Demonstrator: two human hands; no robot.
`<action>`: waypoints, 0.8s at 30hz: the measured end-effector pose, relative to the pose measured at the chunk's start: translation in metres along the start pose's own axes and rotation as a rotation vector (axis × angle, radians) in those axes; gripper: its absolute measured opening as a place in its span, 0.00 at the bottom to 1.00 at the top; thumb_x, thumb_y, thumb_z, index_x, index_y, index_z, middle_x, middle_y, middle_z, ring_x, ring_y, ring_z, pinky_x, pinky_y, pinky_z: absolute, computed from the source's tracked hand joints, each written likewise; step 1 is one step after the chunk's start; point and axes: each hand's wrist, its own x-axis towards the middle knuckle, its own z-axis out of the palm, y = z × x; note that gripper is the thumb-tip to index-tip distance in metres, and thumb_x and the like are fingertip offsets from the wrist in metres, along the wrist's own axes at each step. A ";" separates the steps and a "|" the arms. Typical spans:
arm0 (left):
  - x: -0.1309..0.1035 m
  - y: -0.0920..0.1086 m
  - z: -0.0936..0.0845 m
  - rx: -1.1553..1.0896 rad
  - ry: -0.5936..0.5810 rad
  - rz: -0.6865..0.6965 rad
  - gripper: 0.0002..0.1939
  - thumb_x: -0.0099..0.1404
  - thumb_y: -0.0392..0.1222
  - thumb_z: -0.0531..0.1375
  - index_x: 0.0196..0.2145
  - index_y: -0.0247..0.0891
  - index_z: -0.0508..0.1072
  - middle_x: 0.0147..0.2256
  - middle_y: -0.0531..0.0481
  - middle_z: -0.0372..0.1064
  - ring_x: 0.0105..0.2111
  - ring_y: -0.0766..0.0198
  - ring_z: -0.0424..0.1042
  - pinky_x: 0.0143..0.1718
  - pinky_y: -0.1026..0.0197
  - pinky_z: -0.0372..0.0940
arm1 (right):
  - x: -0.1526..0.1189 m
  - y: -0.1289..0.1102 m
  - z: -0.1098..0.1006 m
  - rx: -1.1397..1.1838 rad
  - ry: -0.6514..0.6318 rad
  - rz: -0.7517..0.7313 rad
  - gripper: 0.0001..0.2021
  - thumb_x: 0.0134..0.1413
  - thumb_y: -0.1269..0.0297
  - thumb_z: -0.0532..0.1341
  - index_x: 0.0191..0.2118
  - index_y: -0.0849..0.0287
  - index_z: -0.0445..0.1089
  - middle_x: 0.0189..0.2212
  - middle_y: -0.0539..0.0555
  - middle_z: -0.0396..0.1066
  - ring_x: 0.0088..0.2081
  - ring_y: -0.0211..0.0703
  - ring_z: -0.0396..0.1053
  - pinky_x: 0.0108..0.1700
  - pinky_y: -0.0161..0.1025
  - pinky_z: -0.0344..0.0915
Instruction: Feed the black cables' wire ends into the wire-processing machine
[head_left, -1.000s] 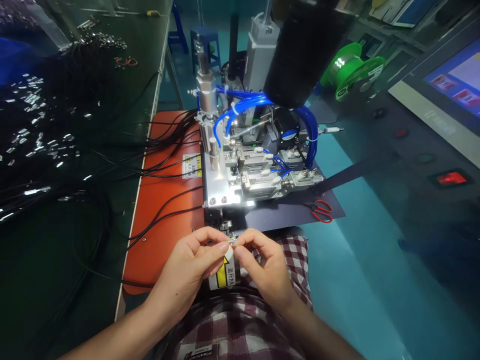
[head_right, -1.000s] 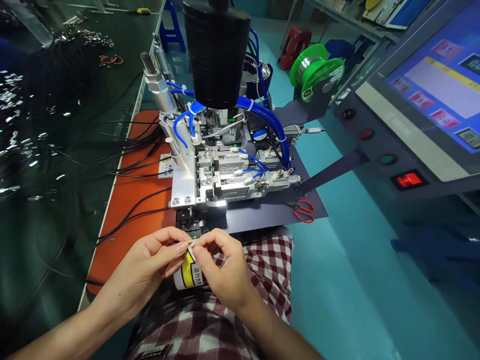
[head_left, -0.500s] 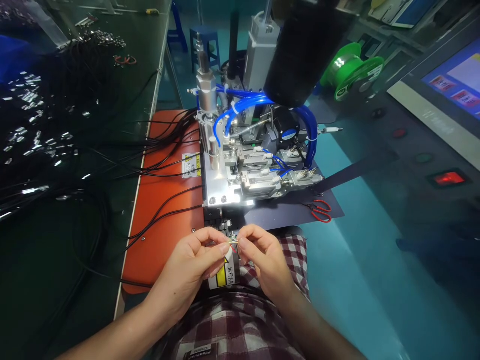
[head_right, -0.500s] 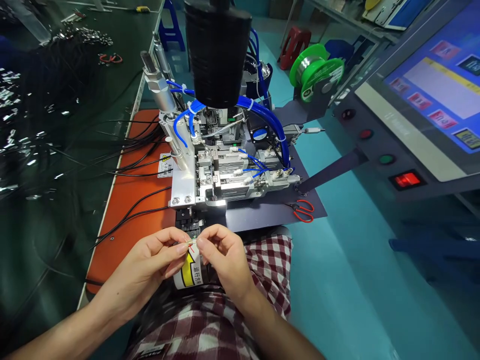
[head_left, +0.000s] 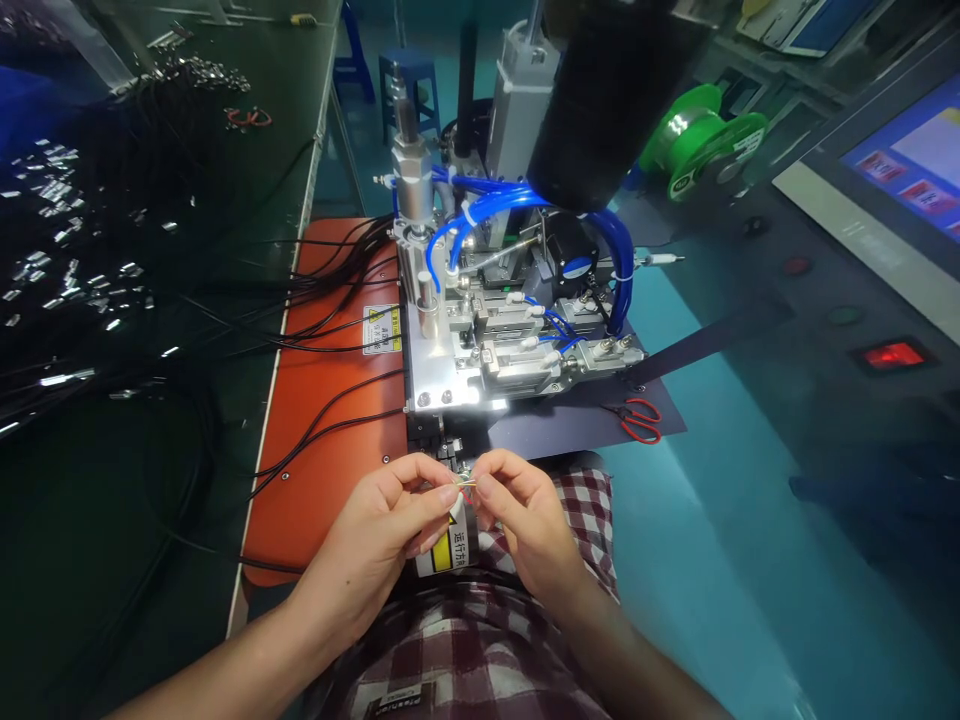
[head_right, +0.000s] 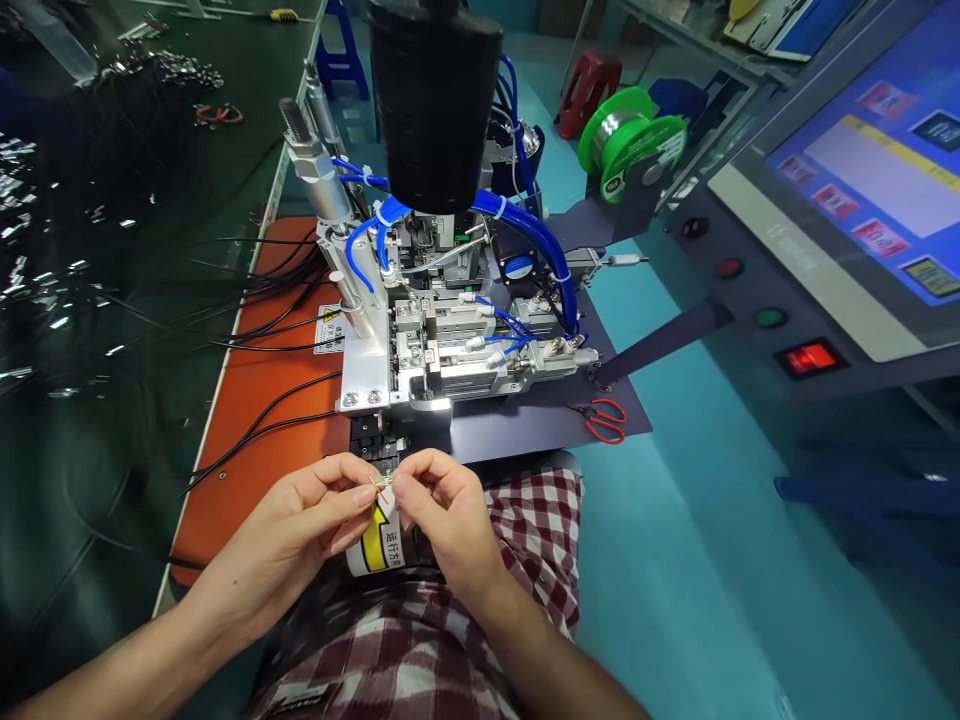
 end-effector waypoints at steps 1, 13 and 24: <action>0.000 0.000 0.000 -0.001 0.002 0.002 0.07 0.60 0.42 0.62 0.31 0.36 0.71 0.19 0.58 0.55 0.21 0.73 0.47 0.22 0.67 0.43 | 0.000 0.000 0.000 0.002 0.000 0.003 0.08 0.55 0.63 0.65 0.30 0.60 0.69 0.22 0.46 0.62 0.23 0.31 0.55 0.26 0.29 0.54; 0.000 0.003 0.002 -0.045 -0.024 -0.022 0.08 0.60 0.43 0.62 0.30 0.36 0.69 0.17 0.59 0.52 0.20 0.73 0.46 0.22 0.67 0.42 | -0.006 -0.001 0.002 -0.193 0.009 -0.024 0.09 0.57 0.61 0.62 0.29 0.60 0.66 0.21 0.45 0.59 0.22 0.33 0.54 0.24 0.32 0.52; -0.005 0.007 0.000 0.044 -0.149 -0.124 0.08 0.58 0.42 0.63 0.30 0.35 0.71 0.18 0.60 0.52 0.17 0.76 0.47 0.19 0.67 0.39 | 0.012 -0.034 -0.015 -0.514 -0.394 -0.113 0.09 0.62 0.63 0.54 0.30 0.58 0.61 0.27 0.49 0.58 0.29 0.39 0.56 0.33 0.36 0.56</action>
